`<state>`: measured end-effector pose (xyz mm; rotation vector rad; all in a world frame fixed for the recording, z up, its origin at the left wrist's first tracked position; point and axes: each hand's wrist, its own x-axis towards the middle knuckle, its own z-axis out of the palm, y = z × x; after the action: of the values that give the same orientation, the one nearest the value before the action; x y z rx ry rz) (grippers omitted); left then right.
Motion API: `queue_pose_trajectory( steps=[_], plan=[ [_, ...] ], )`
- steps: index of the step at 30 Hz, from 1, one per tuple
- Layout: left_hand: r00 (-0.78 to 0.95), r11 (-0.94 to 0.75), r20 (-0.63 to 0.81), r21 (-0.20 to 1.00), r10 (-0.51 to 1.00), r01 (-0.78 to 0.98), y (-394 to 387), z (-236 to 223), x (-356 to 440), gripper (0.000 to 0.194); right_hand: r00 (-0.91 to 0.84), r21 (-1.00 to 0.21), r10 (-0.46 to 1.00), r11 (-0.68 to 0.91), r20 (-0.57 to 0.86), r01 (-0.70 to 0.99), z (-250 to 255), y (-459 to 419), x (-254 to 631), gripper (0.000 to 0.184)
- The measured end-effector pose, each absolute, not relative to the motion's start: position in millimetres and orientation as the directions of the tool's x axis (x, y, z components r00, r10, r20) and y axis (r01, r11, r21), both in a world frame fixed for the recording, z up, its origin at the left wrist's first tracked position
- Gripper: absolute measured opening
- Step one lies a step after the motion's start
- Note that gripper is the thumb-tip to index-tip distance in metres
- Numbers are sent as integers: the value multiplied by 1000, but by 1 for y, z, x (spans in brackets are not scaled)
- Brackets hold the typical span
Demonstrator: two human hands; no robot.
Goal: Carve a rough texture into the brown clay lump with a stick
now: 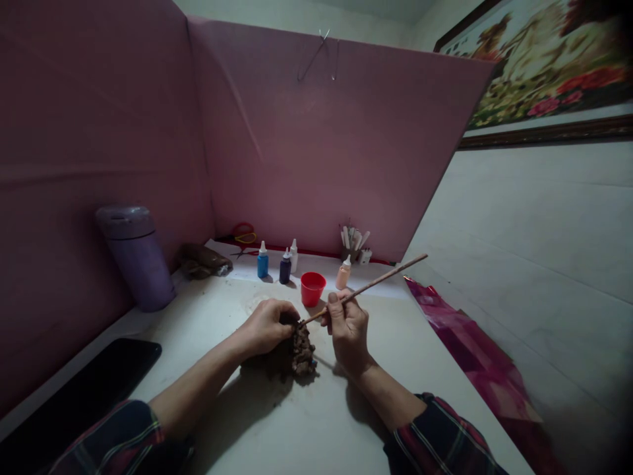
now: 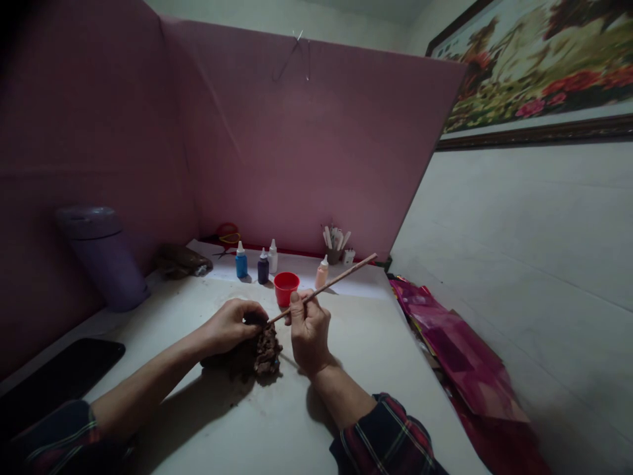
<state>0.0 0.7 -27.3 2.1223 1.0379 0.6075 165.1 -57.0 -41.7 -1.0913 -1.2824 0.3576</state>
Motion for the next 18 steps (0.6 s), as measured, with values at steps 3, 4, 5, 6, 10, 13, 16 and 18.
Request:
queue_pose_trajectory(
  steps=[3,4,5,6,10,13,16,18],
  plan=[
    [575,-459,114,734,810,501,2,-26,1,30,356,-804,726,477,588,354,-40,-55,166,31],
    [576,-461,115,733,809,501,3,-25,2,30,369,-803,718,475,590,360,-39,-55,165,31],
    [577,-460,114,734,809,500,4,-25,2,30,379,-802,711,472,592,367,-38,-55,165,32],
    [579,-461,114,735,807,497,4,-24,2,30,384,-800,707,470,595,374,-38,-54,166,32],
    [595,-467,114,741,796,482,7,-26,3,29,387,-784,695,438,606,440,-39,-51,170,32],
    [593,-449,113,768,797,457,9,-30,1,29,369,-744,700,351,612,568,-43,-45,177,37],
    [579,-396,89,811,810,430,9,-32,-1,29,320,-693,748,250,582,676,-45,-40,180,44],
    [577,-356,62,839,814,412,9,-32,-2,28,285,-668,778,221,561,711,-46,-38,180,45]
  ],
)
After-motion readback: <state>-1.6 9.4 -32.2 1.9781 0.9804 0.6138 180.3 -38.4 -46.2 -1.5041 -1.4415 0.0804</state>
